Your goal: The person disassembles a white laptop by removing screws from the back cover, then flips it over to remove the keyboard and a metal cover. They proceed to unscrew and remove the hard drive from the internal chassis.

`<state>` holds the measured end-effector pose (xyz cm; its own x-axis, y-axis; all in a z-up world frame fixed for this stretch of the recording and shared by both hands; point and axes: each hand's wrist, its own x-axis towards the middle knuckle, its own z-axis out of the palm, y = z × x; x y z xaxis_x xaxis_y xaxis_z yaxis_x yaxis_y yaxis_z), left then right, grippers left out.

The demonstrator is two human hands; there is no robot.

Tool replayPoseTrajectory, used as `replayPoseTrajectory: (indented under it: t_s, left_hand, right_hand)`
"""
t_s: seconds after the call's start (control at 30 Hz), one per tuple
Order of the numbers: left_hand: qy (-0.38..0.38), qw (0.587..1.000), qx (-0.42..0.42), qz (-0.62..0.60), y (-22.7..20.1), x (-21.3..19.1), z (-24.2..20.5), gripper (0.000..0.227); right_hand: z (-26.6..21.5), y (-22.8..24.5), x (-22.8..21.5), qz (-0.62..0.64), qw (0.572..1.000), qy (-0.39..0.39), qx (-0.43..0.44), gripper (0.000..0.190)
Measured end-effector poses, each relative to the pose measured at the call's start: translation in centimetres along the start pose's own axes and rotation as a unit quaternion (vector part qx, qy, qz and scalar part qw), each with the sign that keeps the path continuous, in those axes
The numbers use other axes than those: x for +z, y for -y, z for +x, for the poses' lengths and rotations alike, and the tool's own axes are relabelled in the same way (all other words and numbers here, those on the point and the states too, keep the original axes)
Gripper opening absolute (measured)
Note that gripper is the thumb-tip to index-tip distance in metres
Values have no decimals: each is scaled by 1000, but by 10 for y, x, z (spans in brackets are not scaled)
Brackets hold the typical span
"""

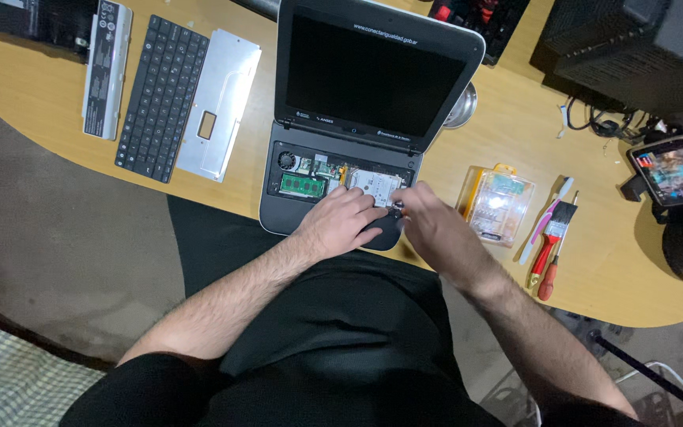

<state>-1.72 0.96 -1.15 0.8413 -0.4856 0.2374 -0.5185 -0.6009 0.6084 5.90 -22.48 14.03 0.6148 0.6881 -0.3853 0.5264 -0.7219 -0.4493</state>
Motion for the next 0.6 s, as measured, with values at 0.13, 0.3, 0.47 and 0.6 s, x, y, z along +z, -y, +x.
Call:
replayPoseTrajectory:
  t_s: [0.13,0.3,0.47,0.6]
  left_hand:
    - [-12,1000,5,8,2,6,-2,32]
    - [-9,1000,1,-4,0,1,-1,33]
    - [-5,1000,0,2,1,4,-3,33]
    - [8,1000,-3,4,0,-2,0,33]
  right_hand:
    - [-7,-12,17,-89,992,-65,57,40]
    - [1,-13,17,17,998,-3,53,26]
    - [-6,-3,20,-110,991,-6,78,25]
    - [-7,1,11,-38,999,-16,26,22]
